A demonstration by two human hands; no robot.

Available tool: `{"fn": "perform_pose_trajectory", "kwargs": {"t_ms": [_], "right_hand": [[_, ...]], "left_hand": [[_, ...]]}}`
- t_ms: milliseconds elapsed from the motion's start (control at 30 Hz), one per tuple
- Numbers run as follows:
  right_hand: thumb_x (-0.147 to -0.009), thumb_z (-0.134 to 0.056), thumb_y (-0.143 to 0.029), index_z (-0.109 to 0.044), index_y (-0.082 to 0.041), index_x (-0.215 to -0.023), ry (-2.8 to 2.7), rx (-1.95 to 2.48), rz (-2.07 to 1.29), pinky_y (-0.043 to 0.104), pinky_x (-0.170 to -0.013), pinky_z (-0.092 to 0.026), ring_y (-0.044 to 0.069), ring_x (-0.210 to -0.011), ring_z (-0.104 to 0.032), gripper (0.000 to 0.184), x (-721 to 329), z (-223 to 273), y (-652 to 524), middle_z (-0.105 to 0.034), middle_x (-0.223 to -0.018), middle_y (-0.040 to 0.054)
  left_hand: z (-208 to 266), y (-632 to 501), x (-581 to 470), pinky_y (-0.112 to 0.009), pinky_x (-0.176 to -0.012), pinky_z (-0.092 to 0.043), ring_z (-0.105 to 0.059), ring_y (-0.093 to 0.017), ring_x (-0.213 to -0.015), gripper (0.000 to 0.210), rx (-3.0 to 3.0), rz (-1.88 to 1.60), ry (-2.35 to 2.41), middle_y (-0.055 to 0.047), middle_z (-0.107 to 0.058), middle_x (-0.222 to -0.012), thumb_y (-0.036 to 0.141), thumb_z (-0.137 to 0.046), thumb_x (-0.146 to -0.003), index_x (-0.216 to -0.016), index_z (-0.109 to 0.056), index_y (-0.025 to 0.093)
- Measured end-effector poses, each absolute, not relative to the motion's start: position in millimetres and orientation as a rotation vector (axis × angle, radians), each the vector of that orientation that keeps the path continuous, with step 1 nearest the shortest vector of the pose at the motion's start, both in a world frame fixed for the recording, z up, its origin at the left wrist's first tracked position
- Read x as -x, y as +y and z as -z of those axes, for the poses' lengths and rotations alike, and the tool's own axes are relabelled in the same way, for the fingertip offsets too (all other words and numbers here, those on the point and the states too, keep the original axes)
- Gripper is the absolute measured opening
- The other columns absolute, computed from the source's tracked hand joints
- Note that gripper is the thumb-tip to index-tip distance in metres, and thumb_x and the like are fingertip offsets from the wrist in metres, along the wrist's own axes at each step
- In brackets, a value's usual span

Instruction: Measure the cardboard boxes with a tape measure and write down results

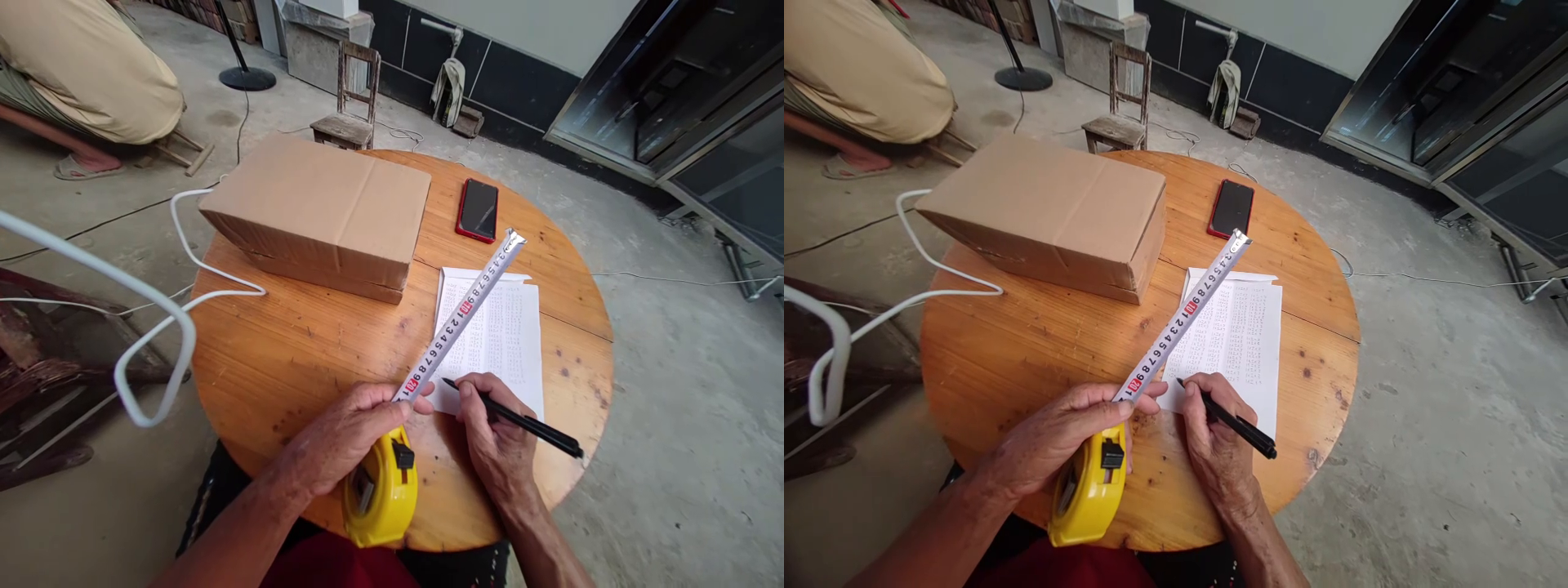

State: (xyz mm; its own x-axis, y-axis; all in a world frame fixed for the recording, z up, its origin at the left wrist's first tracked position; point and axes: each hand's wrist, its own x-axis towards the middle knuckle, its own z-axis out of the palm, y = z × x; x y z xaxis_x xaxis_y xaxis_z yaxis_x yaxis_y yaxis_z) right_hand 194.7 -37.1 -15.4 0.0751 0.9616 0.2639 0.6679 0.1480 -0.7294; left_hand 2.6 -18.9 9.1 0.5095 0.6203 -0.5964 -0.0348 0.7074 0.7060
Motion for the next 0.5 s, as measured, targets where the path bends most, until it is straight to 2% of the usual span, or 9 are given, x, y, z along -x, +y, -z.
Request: {"fn": "perform_pose_trajectory", "kwargs": {"t_ms": [500], "right_hand": [[-0.090, -0.050, -0.022, -0.060, -0.019, -0.078, -1.638, 1.586, -0.517, 0.023, -0.054, -0.041, 0.011, -0.056, -0.052, 0.016, -194.5, 16.9, -36.6, -0.057, -0.064, -0.0027]], "left_hand": [[-8.0, -19.4, -2.2, -0.026, -0.060, -0.045, -0.065, -0.012, -0.064, 0.034, -0.713, -0.439, 0.958, -0.004, -0.050, -0.143, 0.037, -0.055, -0.085, -0.113, -0.070, 0.024]]}}
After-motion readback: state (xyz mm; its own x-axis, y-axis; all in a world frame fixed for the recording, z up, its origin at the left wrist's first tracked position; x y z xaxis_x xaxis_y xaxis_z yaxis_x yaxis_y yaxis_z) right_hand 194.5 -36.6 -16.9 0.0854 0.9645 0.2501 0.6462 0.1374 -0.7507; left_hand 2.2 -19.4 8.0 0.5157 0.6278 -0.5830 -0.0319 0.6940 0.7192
